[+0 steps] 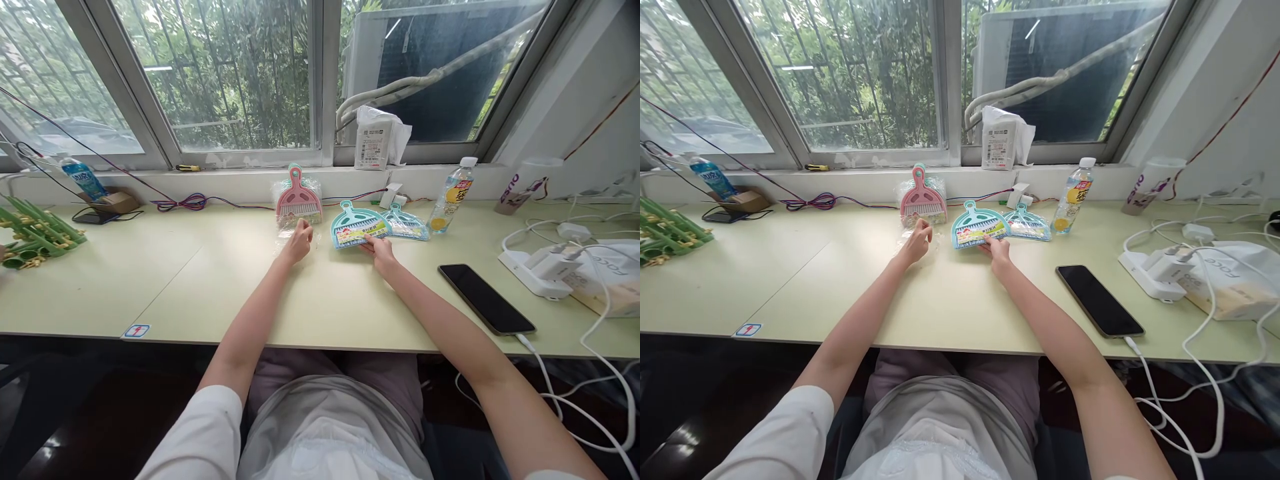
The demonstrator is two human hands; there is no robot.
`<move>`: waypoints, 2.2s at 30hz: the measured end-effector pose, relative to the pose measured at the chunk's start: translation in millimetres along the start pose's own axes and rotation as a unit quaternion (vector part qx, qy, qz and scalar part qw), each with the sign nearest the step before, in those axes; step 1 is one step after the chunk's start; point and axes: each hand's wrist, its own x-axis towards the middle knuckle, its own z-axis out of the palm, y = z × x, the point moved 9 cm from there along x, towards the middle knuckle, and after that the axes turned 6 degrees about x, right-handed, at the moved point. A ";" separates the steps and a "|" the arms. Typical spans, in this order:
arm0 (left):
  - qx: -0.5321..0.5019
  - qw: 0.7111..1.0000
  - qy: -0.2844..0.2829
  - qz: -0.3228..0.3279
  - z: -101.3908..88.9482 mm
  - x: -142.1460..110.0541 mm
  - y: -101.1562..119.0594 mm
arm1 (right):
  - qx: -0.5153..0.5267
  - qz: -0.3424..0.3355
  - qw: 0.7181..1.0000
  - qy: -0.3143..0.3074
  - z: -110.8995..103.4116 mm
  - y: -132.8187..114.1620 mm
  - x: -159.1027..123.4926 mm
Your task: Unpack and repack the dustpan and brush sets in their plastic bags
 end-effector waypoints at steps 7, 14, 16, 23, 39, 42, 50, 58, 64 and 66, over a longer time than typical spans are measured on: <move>0.170 0.969 -0.147 -0.100 15.1 -5.4 -12.0 | -0.026 0.008 0.999 -0.031 0.9 -4.8 7.0; 0.263 0.945 -0.126 -0.146 11.3 -6.4 -11.6 | -0.096 0.049 0.987 -0.123 14.5 2.0 9.9; 0.274 0.939 -0.116 -0.170 7.3 -7.9 -17.4 | -0.115 0.055 0.980 -0.154 20.0 4.6 7.7; 0.319 0.910 -0.115 -0.237 -0.9 -15.7 -35.0 | -0.176 0.081 0.959 -0.206 32.2 14.2 -3.2; 0.202 0.962 -0.032 -0.178 -6.0 -4.4 -23.4 | -0.142 0.072 0.967 -0.199 38.0 10.4 -11.4; 0.205 0.963 -0.016 -0.177 -7.4 -4.2 -25.0 | -0.123 0.036 0.976 -0.176 35.5 0.0 -11.6; 0.192 0.970 -0.027 -0.147 -7.2 -2.1 -15.0 | -0.165 0.029 0.954 -0.247 47.5 2.9 -19.2; 0.192 0.981 -0.020 -0.015 -4.3 -0.6 13.2 | -0.166 0.006 0.957 -0.236 53.2 -1.6 -26.3; 0.172 0.983 -0.038 0.048 -1.6 0.0 29.3 | -0.149 -0.032 0.969 -0.193 46.1 -11.9 -20.7; 0.158 0.986 -0.029 0.052 -3.7 0.9 34.4 | -0.146 -0.040 0.969 -0.193 45.5 -13.1 -19.6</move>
